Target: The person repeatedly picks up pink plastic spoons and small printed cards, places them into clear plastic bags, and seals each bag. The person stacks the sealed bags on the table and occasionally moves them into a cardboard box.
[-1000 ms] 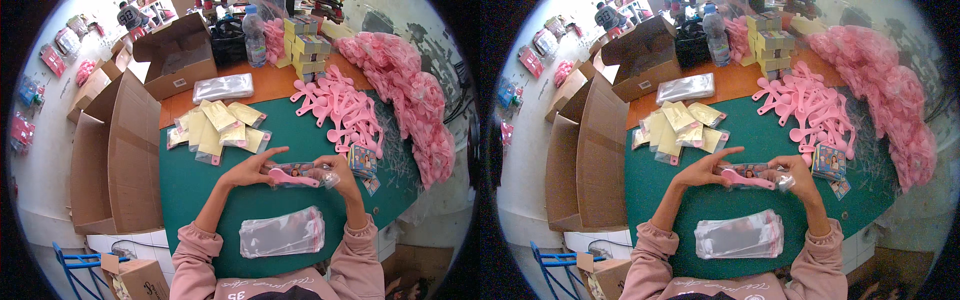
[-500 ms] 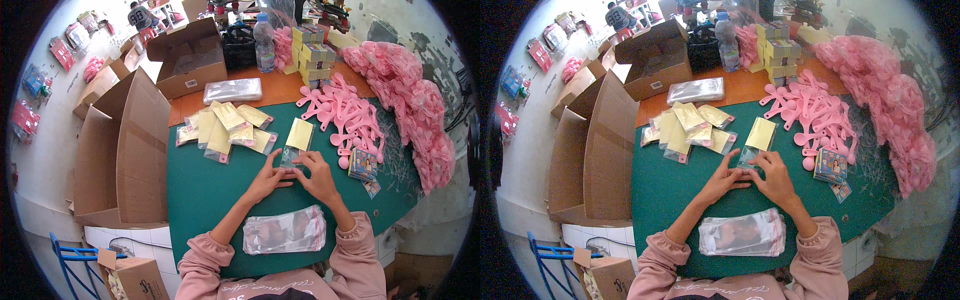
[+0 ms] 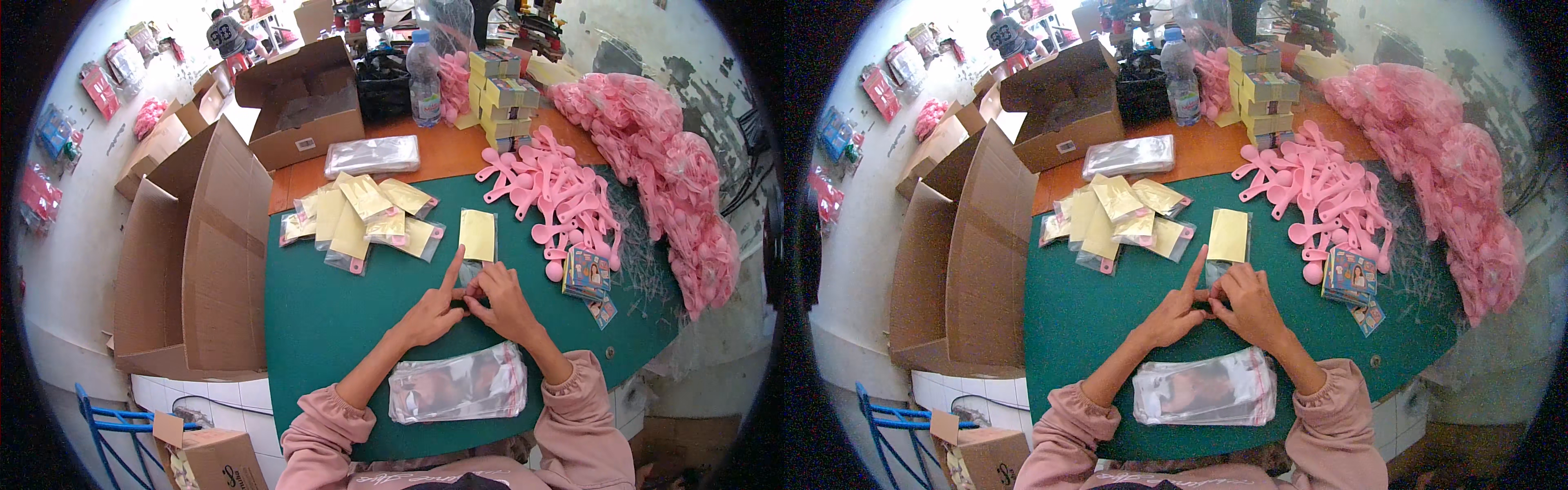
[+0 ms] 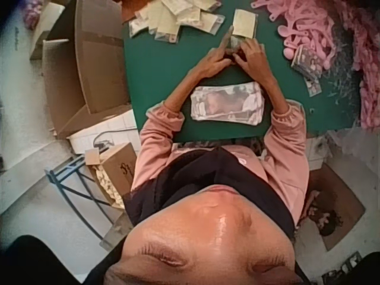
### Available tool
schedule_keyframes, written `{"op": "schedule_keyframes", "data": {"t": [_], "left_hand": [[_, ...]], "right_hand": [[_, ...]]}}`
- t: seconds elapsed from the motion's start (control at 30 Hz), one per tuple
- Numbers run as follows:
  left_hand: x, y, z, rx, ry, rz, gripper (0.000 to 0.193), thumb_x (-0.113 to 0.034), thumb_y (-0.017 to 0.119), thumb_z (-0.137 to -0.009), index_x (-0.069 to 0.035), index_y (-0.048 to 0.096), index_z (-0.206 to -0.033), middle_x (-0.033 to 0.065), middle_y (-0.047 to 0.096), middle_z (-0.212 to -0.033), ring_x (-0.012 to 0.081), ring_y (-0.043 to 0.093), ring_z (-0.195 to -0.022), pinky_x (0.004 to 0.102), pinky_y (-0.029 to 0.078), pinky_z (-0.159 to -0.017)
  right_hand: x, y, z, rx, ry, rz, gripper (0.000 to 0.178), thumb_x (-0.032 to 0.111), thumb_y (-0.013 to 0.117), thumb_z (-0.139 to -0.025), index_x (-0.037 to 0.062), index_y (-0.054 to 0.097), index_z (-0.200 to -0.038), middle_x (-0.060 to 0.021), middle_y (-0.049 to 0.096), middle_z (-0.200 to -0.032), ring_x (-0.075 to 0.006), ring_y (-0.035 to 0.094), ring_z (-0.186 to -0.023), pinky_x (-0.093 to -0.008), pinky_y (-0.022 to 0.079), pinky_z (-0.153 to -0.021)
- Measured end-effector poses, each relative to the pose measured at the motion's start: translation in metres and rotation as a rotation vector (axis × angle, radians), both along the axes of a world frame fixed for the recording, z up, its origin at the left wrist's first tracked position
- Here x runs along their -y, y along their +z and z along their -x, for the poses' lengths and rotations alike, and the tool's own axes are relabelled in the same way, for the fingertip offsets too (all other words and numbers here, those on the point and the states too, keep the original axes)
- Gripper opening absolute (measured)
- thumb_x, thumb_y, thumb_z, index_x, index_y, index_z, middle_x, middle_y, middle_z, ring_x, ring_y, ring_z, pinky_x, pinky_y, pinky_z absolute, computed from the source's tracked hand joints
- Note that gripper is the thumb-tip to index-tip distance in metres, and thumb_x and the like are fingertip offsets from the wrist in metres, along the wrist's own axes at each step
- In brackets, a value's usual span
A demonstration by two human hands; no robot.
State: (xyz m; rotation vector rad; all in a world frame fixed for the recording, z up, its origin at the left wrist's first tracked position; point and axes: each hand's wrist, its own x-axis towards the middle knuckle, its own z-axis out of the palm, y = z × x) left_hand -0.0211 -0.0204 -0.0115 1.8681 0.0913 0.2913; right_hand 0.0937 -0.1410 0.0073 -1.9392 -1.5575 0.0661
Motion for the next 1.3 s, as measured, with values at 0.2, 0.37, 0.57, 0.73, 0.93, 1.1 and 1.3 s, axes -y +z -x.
{"op": "schedule_keyframes", "data": {"t": [0.2,0.37,0.57,0.73,0.93,1.1,1.3], "left_hand": [[-0.012,-0.008,-0.009,-0.191,0.083,0.803,0.069,-0.005,0.047,-0.085,-0.020,0.008,-0.139,0.0109,0.060,-0.089,0.0149,0.058,-0.076,0.0272,0.050,-0.070],[-0.015,-0.014,-0.013,-0.181,0.073,0.523,0.052,-0.004,0.039,-0.090,-0.016,0.017,-0.136,0.0106,0.058,-0.093,0.0141,0.059,-0.081,0.0270,0.051,-0.073],[-0.015,0.002,-0.015,-0.142,0.002,0.747,0.031,-0.001,0.033,-0.087,-0.004,0.044,-0.117,0.0110,0.057,-0.100,0.0214,0.058,-0.098,0.0294,0.051,-0.078],[-0.010,0.003,-0.020,-0.161,0.000,0.735,0.027,-0.002,0.035,-0.087,-0.002,0.049,-0.109,0.0079,0.056,-0.104,0.0161,0.059,-0.092,0.0267,0.050,-0.079],[-0.020,-0.002,-0.011,-0.148,0.005,0.712,0.023,-0.005,0.039,-0.088,-0.001,0.053,-0.106,0.0043,0.058,-0.098,0.0076,0.056,-0.077,0.0187,0.046,-0.064],[-0.024,-0.005,-0.013,-0.153,-0.066,0.789,0.021,-0.007,0.042,-0.088,-0.002,0.053,-0.106,0.0030,0.059,-0.092,0.0040,0.052,-0.067,0.0145,0.038,-0.053],[-0.023,-0.002,-0.010,-0.152,-0.055,0.914,0.019,-0.006,0.041,-0.089,-0.003,0.050,-0.106,0.0035,0.058,-0.089,0.0041,0.052,-0.067,0.0152,0.042,-0.058]], "right_hand": [[-0.005,-0.004,0.012,0.350,0.100,-0.116,0.016,0.012,0.063,-0.063,0.0080,0.050,-0.072,-0.0055,0.048,-0.075,-0.0226,0.049,-0.080,-0.0362,0.034,-0.070],[0.002,0.012,-0.003,0.189,0.156,-0.077,0.015,0.013,0.062,-0.066,0.0072,0.050,-0.072,-0.0053,0.048,-0.075,-0.0211,0.049,-0.074,-0.0341,0.036,-0.069],[0.057,0.041,-0.104,-0.711,-0.043,-0.025,0.007,0.008,0.053,-0.079,0.0024,0.049,-0.078,-0.0043,0.050,-0.081,-0.0096,0.045,-0.075,-0.0226,0.037,-0.064],[0.076,0.034,-0.138,0.711,-0.872,-0.110,0.024,0.004,0.050,-0.073,0.0001,0.047,-0.096,-0.0119,0.048,-0.091,-0.0215,0.050,-0.078,-0.0285,0.041,-0.073],[0.006,-0.003,-0.013,-0.047,-0.050,-0.040,0.042,0.003,0.065,-0.064,0.0005,0.045,-0.102,-0.0136,0.043,-0.092,-0.0277,0.049,-0.086,-0.0326,0.042,-0.076],[0.005,-0.015,-0.025,-0.070,-0.037,-0.112,0.027,-0.001,0.062,-0.069,0.0027,0.051,-0.094,-0.0138,0.042,-0.099,-0.0276,0.051,-0.084,-0.0333,0.044,-0.074],[0.004,-0.012,-0.017,-0.252,-0.009,-0.154,0.022,0.001,0.062,-0.071,0.0031,0.053,-0.091,-0.0143,0.044,-0.097,-0.0278,0.053,-0.085,-0.0345,0.045,-0.074]]}}
